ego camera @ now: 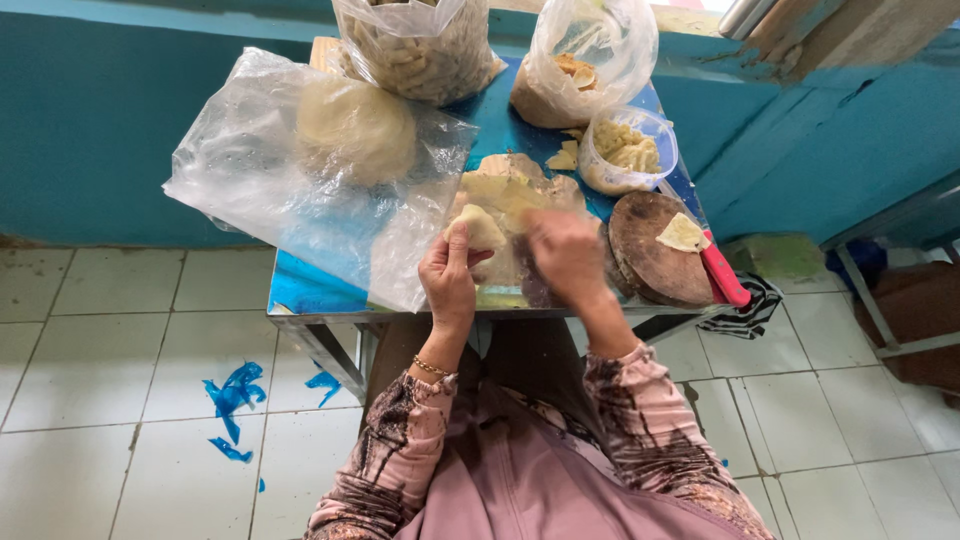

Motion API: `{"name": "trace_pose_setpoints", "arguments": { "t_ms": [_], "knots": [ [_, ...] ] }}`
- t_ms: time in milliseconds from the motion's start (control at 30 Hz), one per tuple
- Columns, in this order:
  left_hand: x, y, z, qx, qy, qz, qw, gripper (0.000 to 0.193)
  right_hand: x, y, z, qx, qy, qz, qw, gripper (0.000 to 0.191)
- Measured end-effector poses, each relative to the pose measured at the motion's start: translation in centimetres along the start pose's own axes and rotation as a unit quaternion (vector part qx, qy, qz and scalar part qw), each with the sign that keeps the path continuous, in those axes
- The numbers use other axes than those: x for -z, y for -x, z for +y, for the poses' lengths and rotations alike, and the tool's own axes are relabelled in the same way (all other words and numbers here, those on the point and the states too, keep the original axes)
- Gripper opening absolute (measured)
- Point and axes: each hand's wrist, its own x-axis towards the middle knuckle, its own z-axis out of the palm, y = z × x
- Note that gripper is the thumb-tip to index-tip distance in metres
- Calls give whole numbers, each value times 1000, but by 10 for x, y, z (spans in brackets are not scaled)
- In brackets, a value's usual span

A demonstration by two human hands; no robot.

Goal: The person pinches small triangular dough pieces from a sheet and twists and folds each piece by hand into a small twisted snack shape, placing finished pieces into a plastic bag on the table. They occasionally reach into a bag of brown powder and dip or sprinkle it on the dough pieces while working.

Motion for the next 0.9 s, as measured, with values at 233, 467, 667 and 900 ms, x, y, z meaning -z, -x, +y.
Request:
{"name": "trace_pose_setpoints", "arguments": {
  "t_ms": [233,467,667,900],
  "knots": [
    [-2,0,4,8,-6,-7,1000,32,5,20,-24,24,-13,-40,999,28],
    [4,-5,-1,94,-41,-76,992,28,20,12,-31,-95,-154,40,983,22],
    [5,-5,-2,151,-25,-106,982,35,24,6,-52,14,-105,23,994,25],
    [-4,-1,14,91,-114,-160,976,31,25,-2,-43,-72,-216,-13,974,15]
  ]
}}
